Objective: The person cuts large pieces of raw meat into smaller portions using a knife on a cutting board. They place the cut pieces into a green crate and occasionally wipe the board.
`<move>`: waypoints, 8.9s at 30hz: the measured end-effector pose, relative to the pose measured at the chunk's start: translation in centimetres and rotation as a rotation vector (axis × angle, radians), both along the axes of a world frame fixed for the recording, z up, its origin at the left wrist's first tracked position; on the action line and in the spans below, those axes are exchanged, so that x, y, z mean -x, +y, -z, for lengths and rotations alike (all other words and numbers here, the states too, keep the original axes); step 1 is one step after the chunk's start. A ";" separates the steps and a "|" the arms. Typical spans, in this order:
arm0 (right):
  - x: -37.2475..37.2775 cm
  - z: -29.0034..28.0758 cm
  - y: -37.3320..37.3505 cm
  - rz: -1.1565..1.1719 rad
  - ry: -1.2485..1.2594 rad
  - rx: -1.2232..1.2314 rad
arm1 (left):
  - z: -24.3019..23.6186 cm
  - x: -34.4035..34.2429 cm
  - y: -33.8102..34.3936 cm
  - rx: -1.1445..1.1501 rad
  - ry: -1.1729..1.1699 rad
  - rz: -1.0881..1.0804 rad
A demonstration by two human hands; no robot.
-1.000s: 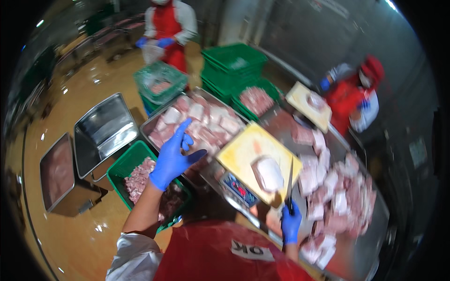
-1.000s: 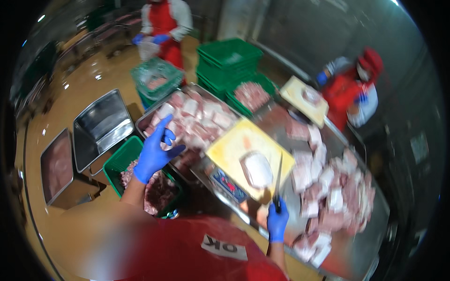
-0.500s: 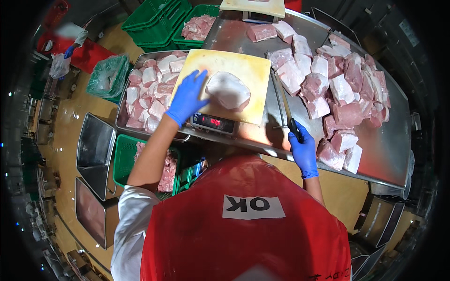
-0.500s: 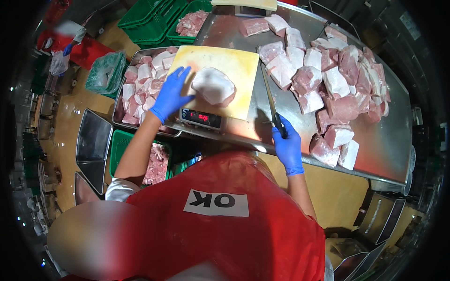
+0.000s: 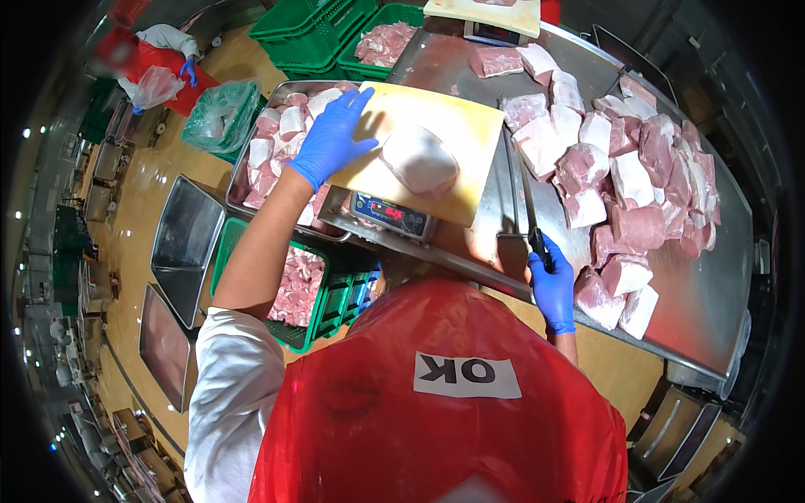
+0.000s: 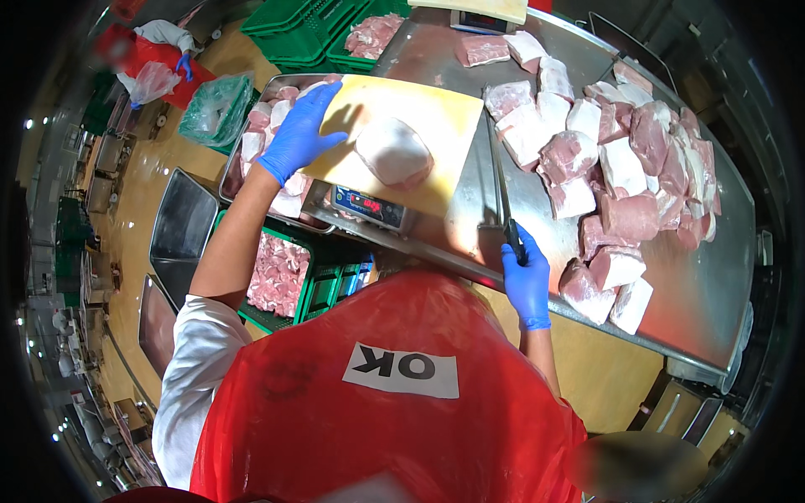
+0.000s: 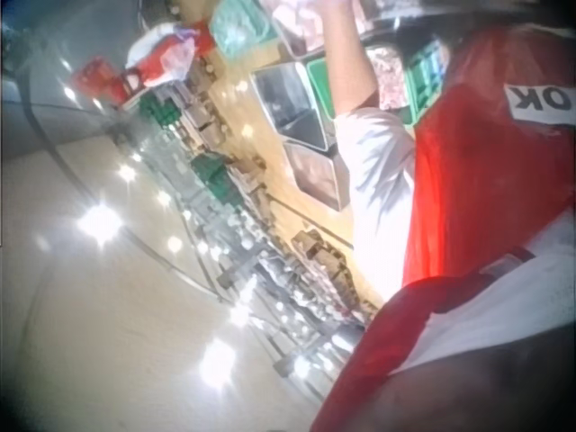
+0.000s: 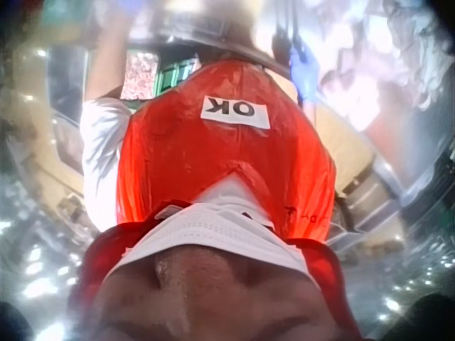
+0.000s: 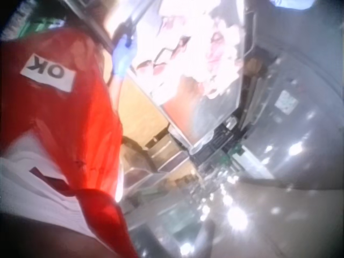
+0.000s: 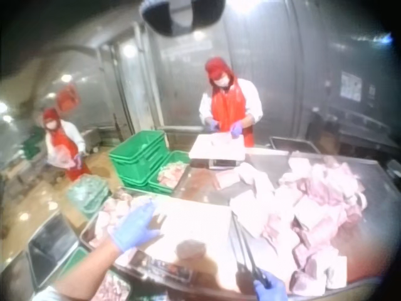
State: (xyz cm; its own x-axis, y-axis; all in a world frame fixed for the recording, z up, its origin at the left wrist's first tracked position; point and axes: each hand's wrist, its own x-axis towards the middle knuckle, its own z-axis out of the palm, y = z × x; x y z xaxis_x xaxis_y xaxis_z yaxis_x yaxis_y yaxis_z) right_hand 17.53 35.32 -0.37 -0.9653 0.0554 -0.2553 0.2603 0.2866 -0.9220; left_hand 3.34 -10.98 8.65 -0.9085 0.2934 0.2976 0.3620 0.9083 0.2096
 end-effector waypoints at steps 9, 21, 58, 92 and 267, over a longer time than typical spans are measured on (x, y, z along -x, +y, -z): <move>0.7 -0.9 0.0 -0.034 -0.013 -0.009 | 2.1 -1.3 3.8 0.224 -0.107 0.094; 1.6 -0.9 -0.8 -0.072 0.102 0.019 | 3.4 2.8 9.9 0.497 -0.339 0.448; 6.1 -2.3 -2.5 -0.457 0.185 -0.084 | 9.8 -3.3 -6.5 -0.418 -0.356 -0.394; 7.0 -4.3 -8.9 -0.452 0.344 -0.446 | 9.5 4.5 10.4 -0.337 0.029 0.141; 0.6 -4.3 -5.7 -0.065 -0.048 0.061 | 4.4 3.0 8.3 0.000 -0.486 -0.183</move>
State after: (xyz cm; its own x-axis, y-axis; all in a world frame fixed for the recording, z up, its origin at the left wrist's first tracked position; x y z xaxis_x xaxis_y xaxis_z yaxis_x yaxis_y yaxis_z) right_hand 16.90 29.67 3.91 -0.9530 -0.0243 -0.3021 0.2870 0.2484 -0.9252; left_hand 0.37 -2.72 4.27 -0.9784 0.1164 -0.1711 0.0580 0.9478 0.3136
